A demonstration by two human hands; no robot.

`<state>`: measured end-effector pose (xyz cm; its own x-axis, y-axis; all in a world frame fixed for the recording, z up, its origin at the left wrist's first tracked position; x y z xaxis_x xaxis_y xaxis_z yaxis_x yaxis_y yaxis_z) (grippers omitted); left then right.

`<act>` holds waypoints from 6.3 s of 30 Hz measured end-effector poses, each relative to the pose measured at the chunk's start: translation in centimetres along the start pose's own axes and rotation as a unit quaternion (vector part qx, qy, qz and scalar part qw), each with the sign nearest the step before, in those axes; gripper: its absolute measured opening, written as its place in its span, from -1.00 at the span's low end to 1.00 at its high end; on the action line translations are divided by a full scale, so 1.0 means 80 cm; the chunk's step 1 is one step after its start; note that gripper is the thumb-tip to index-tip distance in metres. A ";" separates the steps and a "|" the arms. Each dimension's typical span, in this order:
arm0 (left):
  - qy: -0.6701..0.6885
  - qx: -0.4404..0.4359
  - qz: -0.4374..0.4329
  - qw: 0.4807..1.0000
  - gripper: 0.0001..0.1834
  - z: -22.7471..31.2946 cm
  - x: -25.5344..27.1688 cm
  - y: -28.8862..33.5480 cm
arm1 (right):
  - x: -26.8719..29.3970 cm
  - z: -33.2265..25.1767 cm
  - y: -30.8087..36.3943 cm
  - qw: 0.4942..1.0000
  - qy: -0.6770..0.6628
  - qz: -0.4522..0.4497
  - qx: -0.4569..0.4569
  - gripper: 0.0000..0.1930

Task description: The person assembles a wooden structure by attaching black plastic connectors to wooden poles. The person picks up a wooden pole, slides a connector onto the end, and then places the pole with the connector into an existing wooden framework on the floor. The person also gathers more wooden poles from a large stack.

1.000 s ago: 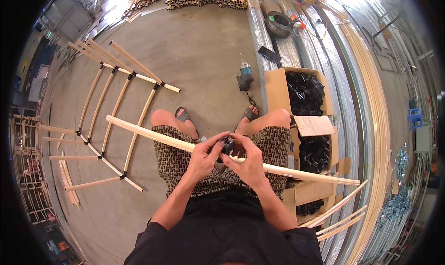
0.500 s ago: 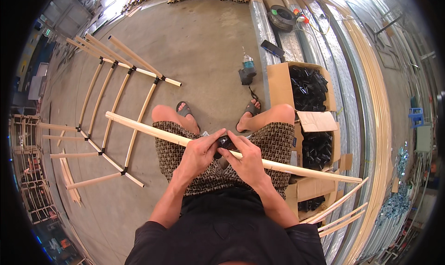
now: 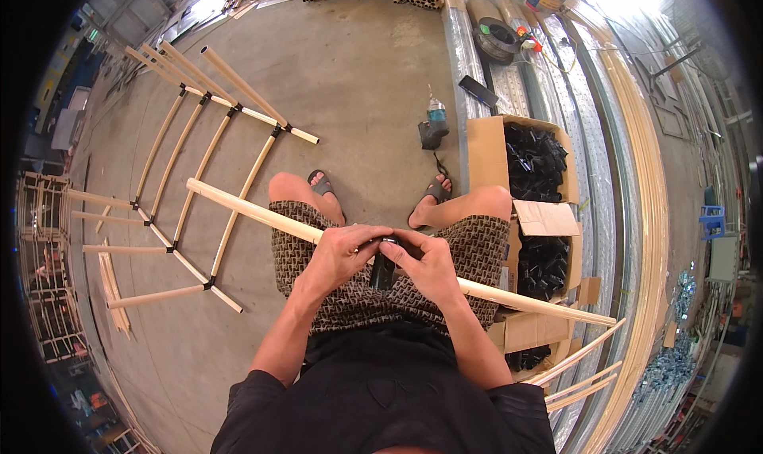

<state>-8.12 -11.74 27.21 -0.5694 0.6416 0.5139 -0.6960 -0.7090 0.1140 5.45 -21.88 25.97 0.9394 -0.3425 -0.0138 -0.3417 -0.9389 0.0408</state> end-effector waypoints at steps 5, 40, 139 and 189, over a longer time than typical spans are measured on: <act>-0.007 -0.006 -0.007 1.000 -0.67 -0.007 0.019 0.004 | -0.012 0.016 -0.008 0.991 -0.117 -0.010 -0.056 -0.69; 0.035 -0.015 0.004 0.999 -0.64 -0.071 0.079 0.057 | -0.084 0.011 -0.019 0.986 -0.130 -0.099 -0.037 -0.64; -0.109 0.201 0.190 0.955 -0.51 -0.207 0.330 0.034 | 0.069 0.054 0.020 0.945 0.192 -0.235 -0.118 -0.65; -0.003 0.276 0.248 0.929 -0.39 -0.267 0.349 0.106 | 0.025 0.063 0.000 0.931 0.305 -0.195 0.047 -0.53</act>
<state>-39.25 6.44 24.32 -0.7567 0.1951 0.6240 -0.0170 -0.9600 0.2796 7.15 -22.76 20.94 0.8230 0.0800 0.5624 0.0538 -0.9966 0.0631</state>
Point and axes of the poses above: each hand's wrist, its own y-axis away from the middle knuckle, its own x-axis out of the back of the hand, z = x × y, the point moved 3 cm from there along -y, towards the middle knuckle, and after that the axes turned 15 degrees about x, right-handed, at the moved point
